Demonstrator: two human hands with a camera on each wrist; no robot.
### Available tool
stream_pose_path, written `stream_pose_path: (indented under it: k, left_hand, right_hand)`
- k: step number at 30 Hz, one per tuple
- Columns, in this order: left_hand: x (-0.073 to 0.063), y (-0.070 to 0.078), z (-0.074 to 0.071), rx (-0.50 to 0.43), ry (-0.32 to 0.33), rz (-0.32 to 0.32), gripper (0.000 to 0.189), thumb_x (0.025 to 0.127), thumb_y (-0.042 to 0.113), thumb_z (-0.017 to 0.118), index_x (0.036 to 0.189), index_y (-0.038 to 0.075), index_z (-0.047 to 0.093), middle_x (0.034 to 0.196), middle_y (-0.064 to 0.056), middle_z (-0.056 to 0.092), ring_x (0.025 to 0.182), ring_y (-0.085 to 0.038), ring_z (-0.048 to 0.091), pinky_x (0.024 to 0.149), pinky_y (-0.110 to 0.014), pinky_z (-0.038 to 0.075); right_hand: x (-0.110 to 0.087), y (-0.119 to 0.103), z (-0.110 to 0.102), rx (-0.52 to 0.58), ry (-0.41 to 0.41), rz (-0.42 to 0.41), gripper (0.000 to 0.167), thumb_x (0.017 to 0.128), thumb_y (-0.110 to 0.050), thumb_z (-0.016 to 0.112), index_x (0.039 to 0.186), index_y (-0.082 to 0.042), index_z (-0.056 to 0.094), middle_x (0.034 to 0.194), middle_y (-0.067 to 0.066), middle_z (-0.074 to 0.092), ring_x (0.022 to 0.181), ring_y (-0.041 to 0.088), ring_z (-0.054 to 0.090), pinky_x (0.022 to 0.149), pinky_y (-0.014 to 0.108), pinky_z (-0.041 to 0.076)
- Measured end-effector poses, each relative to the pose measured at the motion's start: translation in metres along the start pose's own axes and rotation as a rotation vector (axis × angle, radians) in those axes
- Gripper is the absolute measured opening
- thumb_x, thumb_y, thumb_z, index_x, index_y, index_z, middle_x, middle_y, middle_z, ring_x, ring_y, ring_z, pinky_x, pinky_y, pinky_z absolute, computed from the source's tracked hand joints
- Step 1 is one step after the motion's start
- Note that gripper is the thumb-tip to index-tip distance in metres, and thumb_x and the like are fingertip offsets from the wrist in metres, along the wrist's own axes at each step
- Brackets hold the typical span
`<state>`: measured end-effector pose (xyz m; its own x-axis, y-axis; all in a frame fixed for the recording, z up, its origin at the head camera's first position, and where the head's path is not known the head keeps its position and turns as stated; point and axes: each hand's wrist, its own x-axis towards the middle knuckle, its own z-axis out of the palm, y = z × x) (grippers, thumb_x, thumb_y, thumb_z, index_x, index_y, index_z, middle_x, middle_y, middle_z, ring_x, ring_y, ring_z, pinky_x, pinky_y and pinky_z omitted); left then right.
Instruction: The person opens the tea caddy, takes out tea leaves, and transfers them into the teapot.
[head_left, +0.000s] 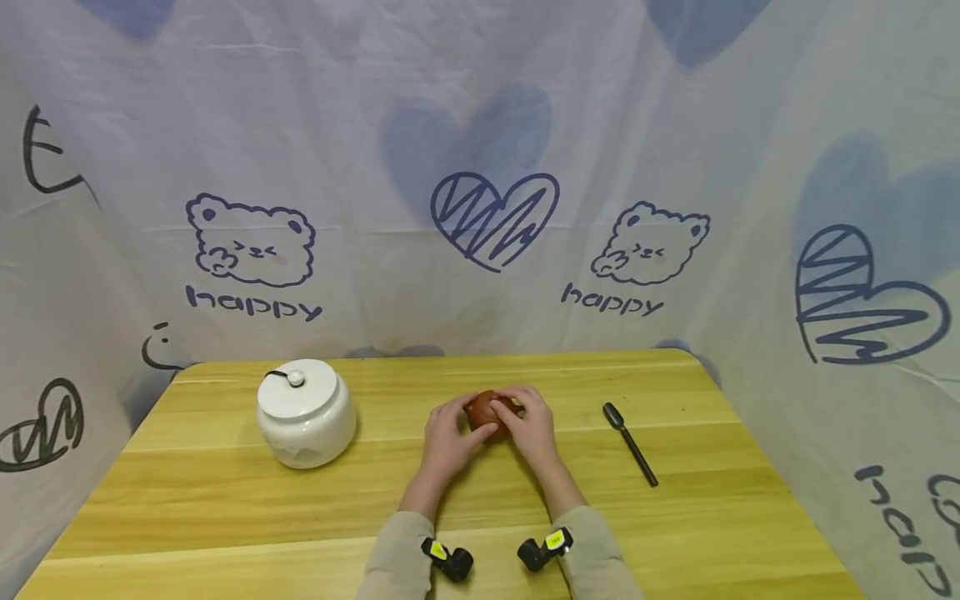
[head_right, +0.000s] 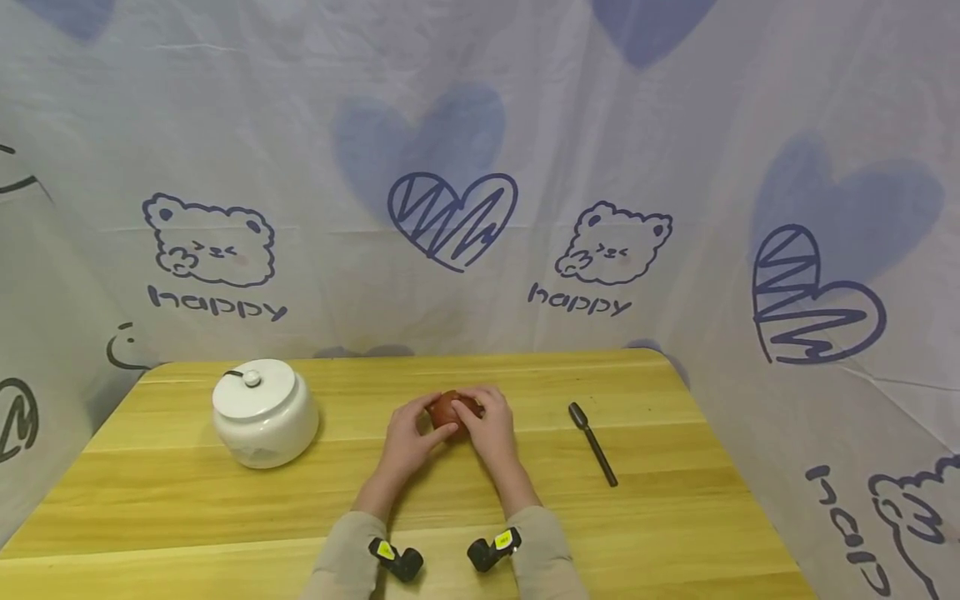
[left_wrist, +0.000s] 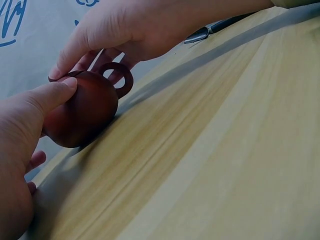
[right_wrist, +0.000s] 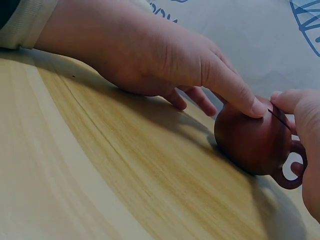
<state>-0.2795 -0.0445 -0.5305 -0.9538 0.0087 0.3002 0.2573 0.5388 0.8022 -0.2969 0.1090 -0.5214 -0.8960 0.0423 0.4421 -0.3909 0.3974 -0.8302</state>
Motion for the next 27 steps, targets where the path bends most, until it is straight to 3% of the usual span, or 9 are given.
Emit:
stream_pose_path:
  k: [7, 15, 27]
  left_hand:
    - [0.0, -0.001, 0.0, 0.004, 0.0, 0.008, 0.06, 0.081, 0.038, 0.079, 0.131, 0.012, 0.061, 0.132, -0.01, 0.063, 0.127, -0.036, 0.049, 0.108, -0.056, 0.039]
    - [0.001, 0.0, 0.0, -0.001, -0.003, 0.009, 0.06, 0.081, 0.038, 0.078, 0.132, 0.011, 0.061, 0.132, -0.011, 0.063, 0.127, -0.038, 0.049, 0.108, -0.057, 0.038]
    - [0.003, -0.001, 0.002, 0.0, -0.007, -0.011, 0.06, 0.079, 0.037, 0.08, 0.131, 0.013, 0.062, 0.133, -0.008, 0.063, 0.125, -0.035, 0.05, 0.108, -0.055, 0.039]
  right_hand:
    - [0.001, -0.003, 0.001, -0.011, 0.016, 0.007, 0.02, 0.085, -0.02, 0.075, 0.101, -0.007, 0.075, 0.109, 0.013, 0.068, 0.105, 0.029, 0.065, 0.083, 0.041, 0.06]
    - [0.002, -0.005, -0.002, -0.026, 0.028, 0.006, 0.021, 0.086, -0.023, 0.074, 0.101, -0.008, 0.076, 0.109, 0.012, 0.069, 0.105, 0.029, 0.066, 0.082, 0.04, 0.06]
    - [0.008, -0.02, -0.021, -0.027, 0.08, 0.009, 0.022, 0.086, -0.021, 0.075, 0.101, -0.005, 0.075, 0.108, 0.013, 0.071, 0.107, 0.03, 0.065, 0.093, 0.051, 0.054]
